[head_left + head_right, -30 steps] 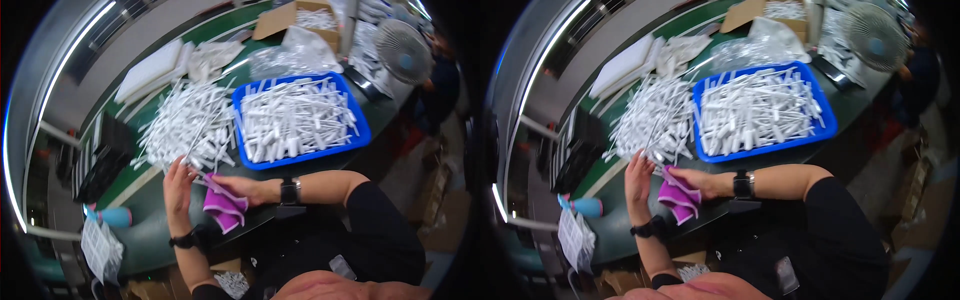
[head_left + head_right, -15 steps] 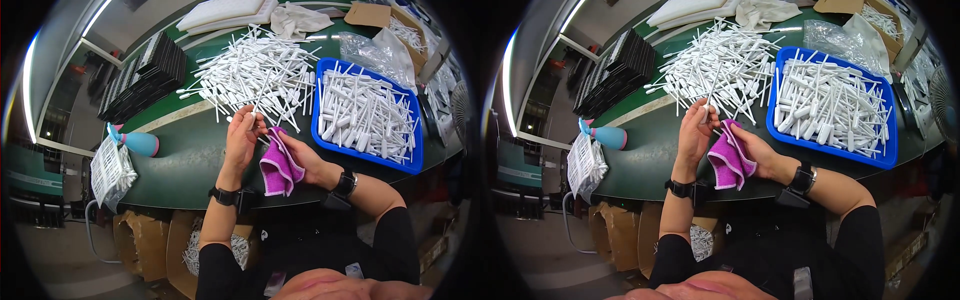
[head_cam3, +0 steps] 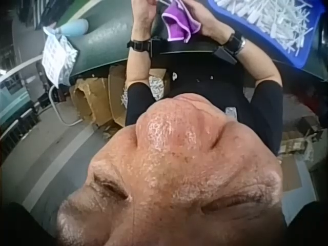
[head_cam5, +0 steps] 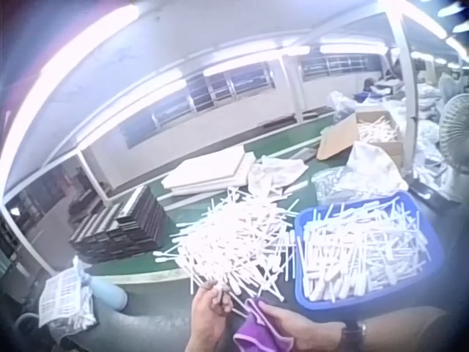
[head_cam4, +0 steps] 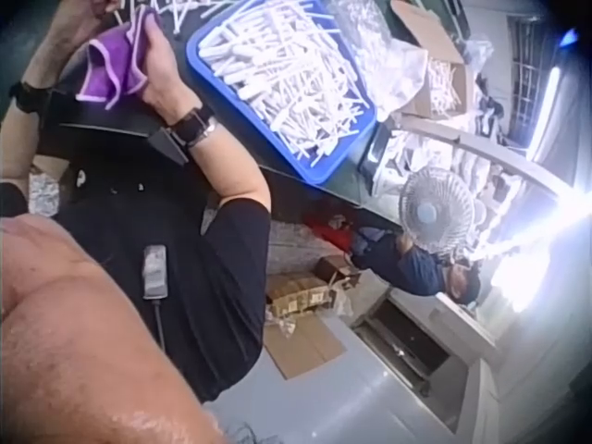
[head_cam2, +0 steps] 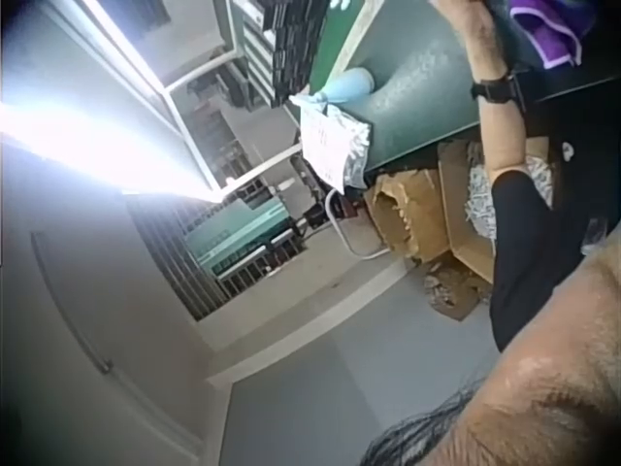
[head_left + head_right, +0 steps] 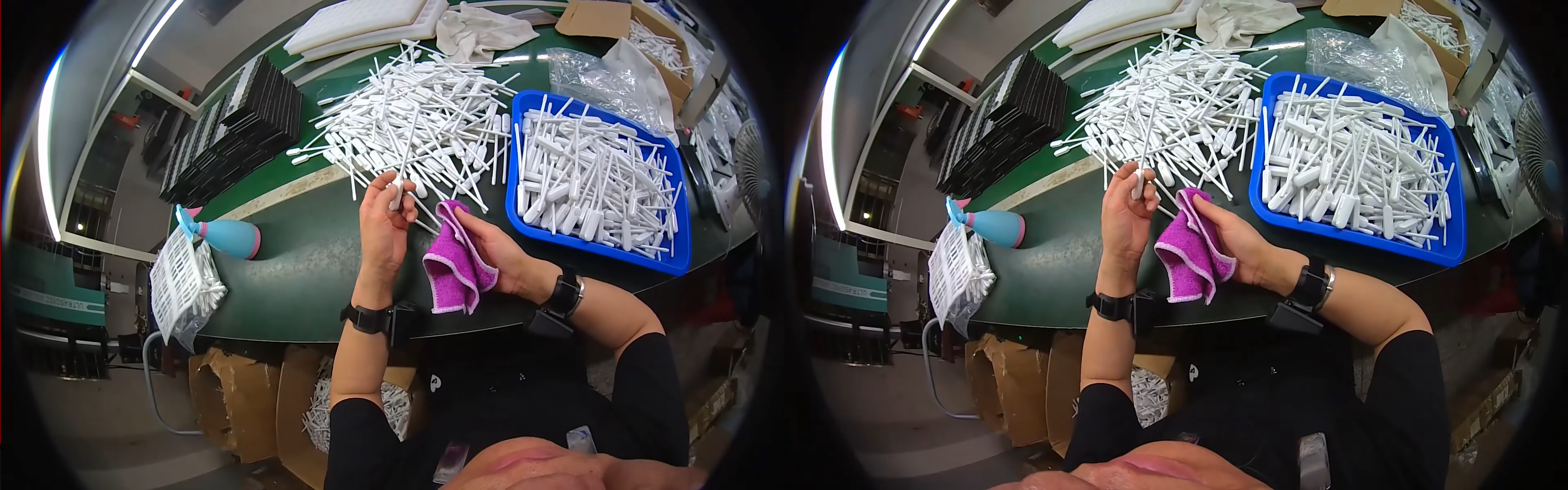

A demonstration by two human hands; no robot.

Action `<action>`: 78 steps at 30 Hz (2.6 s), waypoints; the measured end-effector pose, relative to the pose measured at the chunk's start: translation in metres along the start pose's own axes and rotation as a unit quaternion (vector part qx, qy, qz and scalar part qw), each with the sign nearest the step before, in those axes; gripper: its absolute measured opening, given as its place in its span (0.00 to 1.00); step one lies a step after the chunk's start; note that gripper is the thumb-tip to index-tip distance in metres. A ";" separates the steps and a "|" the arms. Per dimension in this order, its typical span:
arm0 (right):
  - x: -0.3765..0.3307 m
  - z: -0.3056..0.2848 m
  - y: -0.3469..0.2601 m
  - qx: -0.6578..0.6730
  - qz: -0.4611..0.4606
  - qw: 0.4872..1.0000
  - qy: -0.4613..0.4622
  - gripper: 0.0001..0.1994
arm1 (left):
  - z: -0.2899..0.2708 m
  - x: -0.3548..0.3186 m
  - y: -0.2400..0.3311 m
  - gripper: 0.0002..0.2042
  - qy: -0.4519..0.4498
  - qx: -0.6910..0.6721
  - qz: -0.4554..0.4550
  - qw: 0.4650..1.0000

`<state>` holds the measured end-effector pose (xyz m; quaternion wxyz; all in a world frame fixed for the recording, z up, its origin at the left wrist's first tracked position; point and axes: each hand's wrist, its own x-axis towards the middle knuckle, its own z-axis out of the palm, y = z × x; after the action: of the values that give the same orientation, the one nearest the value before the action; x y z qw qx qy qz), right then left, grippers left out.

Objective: The person picks up a white plastic swab from a pile, wipes it with a purple cloth, and places it into a blue tray, repeating the process for several swabs.

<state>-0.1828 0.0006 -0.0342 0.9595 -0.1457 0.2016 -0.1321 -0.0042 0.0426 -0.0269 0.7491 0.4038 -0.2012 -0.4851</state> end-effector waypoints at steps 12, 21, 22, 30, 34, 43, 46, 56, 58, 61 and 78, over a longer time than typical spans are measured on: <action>-0.001 0.006 -0.007 0.045 -0.124 0.990 -0.051 0.25 | 0.020 -0.029 0.017 0.14 -0.032 0.076 0.085 0.993; 0.006 -0.012 0.003 -0.167 -0.125 0.976 0.064 0.20 | 0.049 -0.104 -0.046 0.10 0.001 0.803 0.227 0.551; 0.008 -0.016 0.007 -0.169 -0.129 0.975 0.061 0.20 | 0.053 -0.112 -0.051 0.10 0.006 0.840 0.228 0.493; 0.017 -0.038 -0.004 0.041 -0.170 0.954 -0.244 0.18 | 0.050 -0.180 -0.037 0.07 0.008 0.650 0.157 0.743; -0.002 0.001 -0.004 0.045 -0.162 0.982 -0.089 0.18 | 0.046 -0.185 -0.022 0.10 0.054 0.348 0.047 0.935; -0.001 0.000 0.029 -0.199 -0.078 0.973 -0.087 0.15 | 0.014 -0.134 -0.070 0.11 0.001 0.410 0.105 0.906; 0.002 -0.009 0.018 -0.181 -0.088 0.975 -0.092 0.15 | 0.028 -0.156 -0.068 0.12 -0.027 0.331 -0.025 0.943; -0.013 0.003 -0.001 -0.057 -0.146 0.983 -0.095 0.18 | 0.041 -0.163 -0.039 0.11 -0.069 0.079 -0.275 0.956; -0.008 0.008 0.013 -0.106 -0.171 0.978 -0.060 0.18 | 0.044 -0.154 -0.055 0.11 -0.031 0.585 0.108 0.803; -0.005 0.013 0.029 -0.209 -0.225 0.952 -0.001 0.18 | 0.043 -0.134 -0.060 0.11 0.061 0.708 0.226 0.666; -0.019 0.017 -0.001 -0.247 0.076 0.950 -0.172 0.17 | 0.035 -0.062 0.026 0.13 0.035 0.239 0.070 0.968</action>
<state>-0.1928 0.0095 -0.0119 0.9207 -0.3833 0.0699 0.0226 -0.0419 0.0883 0.0204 0.6694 0.5727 -0.3126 -0.3553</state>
